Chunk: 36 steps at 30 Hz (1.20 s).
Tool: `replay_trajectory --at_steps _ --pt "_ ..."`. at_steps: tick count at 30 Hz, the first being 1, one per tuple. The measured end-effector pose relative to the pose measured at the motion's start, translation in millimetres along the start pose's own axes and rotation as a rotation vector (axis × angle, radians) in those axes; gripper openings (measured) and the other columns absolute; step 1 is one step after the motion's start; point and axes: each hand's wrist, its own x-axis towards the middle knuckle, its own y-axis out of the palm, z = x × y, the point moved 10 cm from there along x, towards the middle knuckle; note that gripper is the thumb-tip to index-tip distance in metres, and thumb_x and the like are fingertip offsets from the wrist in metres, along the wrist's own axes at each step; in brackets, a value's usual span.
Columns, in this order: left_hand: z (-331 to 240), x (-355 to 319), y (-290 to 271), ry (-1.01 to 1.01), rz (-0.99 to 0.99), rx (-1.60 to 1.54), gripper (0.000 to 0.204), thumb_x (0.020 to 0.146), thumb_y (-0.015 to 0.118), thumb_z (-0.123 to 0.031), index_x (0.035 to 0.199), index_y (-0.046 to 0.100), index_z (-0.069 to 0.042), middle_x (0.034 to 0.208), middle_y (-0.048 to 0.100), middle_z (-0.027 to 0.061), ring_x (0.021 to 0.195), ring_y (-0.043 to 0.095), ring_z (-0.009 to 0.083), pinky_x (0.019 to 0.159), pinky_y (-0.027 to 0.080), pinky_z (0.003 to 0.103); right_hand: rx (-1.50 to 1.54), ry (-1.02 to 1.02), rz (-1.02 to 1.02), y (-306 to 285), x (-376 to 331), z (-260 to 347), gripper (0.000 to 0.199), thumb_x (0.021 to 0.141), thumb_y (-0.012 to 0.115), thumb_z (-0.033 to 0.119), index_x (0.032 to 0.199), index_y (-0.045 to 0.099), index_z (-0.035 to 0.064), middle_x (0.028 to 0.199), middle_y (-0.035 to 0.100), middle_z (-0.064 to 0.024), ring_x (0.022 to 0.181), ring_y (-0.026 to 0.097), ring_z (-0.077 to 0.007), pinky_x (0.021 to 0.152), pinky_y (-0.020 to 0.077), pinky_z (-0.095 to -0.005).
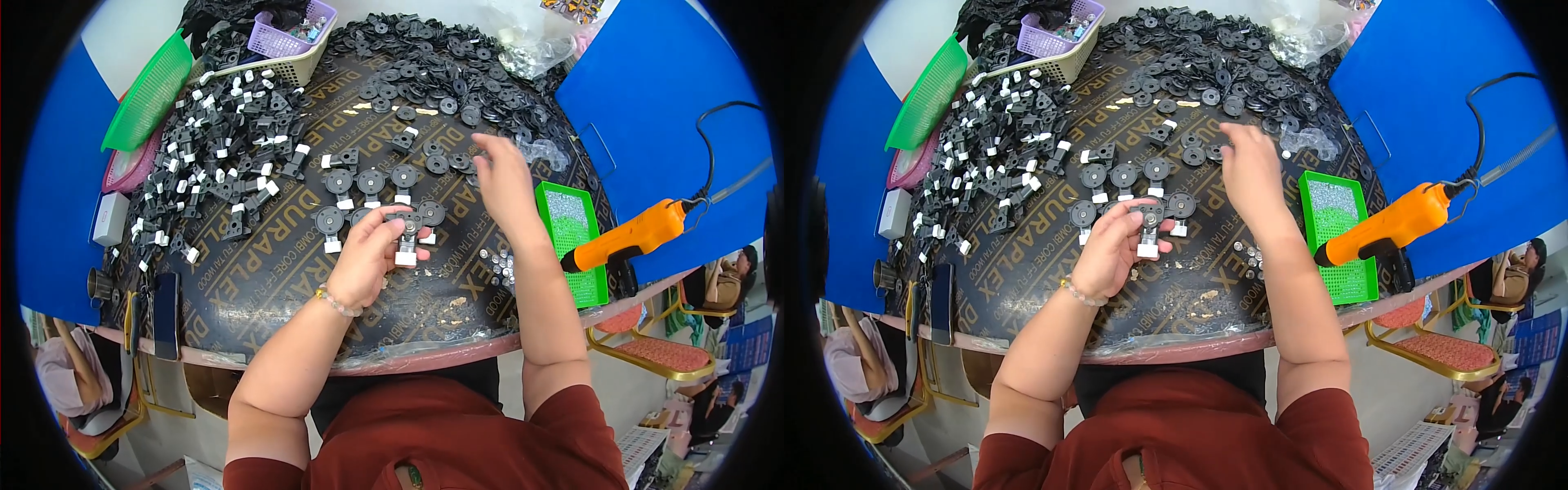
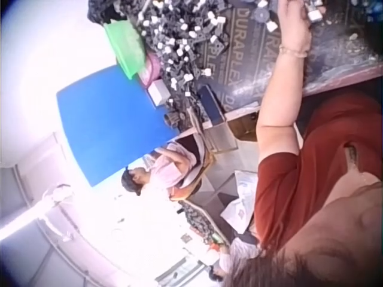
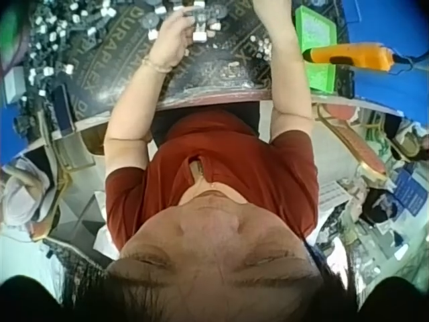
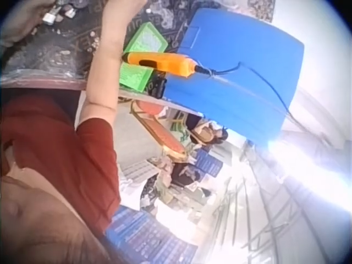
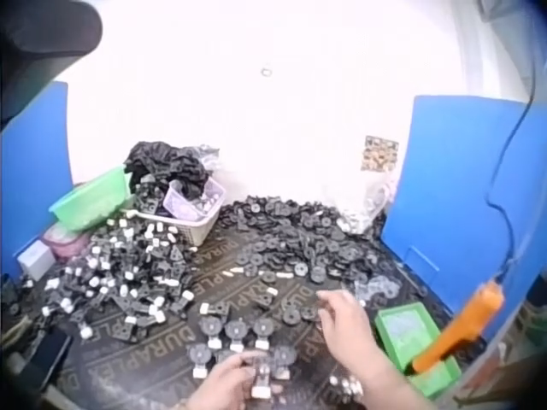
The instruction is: Assembling small black and white plastic pieces into circular components at a factory workbench.
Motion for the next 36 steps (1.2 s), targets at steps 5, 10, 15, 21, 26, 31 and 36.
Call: replay_trajectory --at_steps 5,10,15,21,26,31,36 --pt "-3 4 -14 0.053 -0.075 0.087 0.026 0.096 0.052 -0.007 0.122 0.056 -0.003 0.105 0.069 0.0182 0.078 0.069 0.0201 0.068 0.056 0.029 -0.175 -0.101 0.181 71 10 -2 0.031 0.080 0.072 0.012 0.110 0.068 0.0058 0.112 0.068 -0.0107 0.110 0.058 -0.0318 0.095 0.0458 -0.0443" --pt "-8 6 -16 0.073 -0.081 0.076 0.024 0.095 0.054 -0.006 0.119 0.056 -0.001 0.103 0.069 0.0176 0.075 0.068 0.0193 0.066 0.056 0.028 -0.267 -0.057 0.367 97 16 -14 0.033 0.077 0.075 0.016 0.107 0.067 0.0057 0.112 0.068 -0.0106 0.108 0.058 -0.0311 0.095 0.0438 -0.0459" --pt "-13 6 -19 0.112 -0.126 0.032 0.027 0.098 0.050 -0.010 0.123 0.054 -0.001 0.107 0.068 0.0195 0.086 0.069 0.0230 0.072 0.057 0.031 -0.124 -0.043 0.286 67 12 3 0.038 0.076 0.072 0.012 0.112 0.064 0.0056 0.112 0.067 -0.0121 0.108 0.059 -0.0317 0.095 0.0455 -0.0443" --pt "-16 2 -13 0.096 -0.051 -0.104 0.033 0.104 0.039 -0.019 0.131 0.049 -0.003 0.111 0.067 0.0167 0.093 0.069 0.0249 0.086 0.055 0.039 0.524 -0.112 0.325 9 -22 75 0.044 0.076 0.066 0.001 0.119 0.059 0.0022 0.117 0.063 -0.0134 0.104 0.063 -0.0269 0.089 0.0512 -0.0336" --pt "-18 1 -13 0.151 -0.003 -0.301 0.031 0.105 0.043 -0.018 0.131 0.048 -0.003 0.116 0.063 0.0163 0.104 0.065 0.0260 0.092 0.055 0.041 0.524 -0.246 0.246 10 -51 89 0.028 0.077 0.065 -0.002 0.105 0.063 0.0012 0.121 0.064 -0.0150 0.109 0.064 -0.0317 0.091 0.0526 -0.0370" --pt "-18 2 -16 0.186 -0.040 -0.326 0.029 0.105 0.043 -0.017 0.131 0.047 -0.003 0.119 0.062 0.0141 0.105 0.065 0.0230 0.093 0.056 0.038 0.485 -0.228 0.137 6 -53 90 0.017 0.078 0.073 0.003 0.094 0.068 -0.0001 0.118 0.064 -0.0152 0.104 0.066 -0.0312 0.085 0.0542 -0.0361" --pt "-14 4 -8 0.154 0.025 -0.265 0.029 0.105 0.045 -0.016 0.131 0.046 -0.003 0.118 0.061 0.0125 0.106 0.065 0.0217 0.093 0.056 0.038 0.506 0.029 0.221 21 -55 65 0.024 0.075 0.081 0.013 0.091 0.069 -0.0009 0.114 0.064 -0.0151 0.096 0.067 -0.0292 0.079 0.0551 -0.0352"
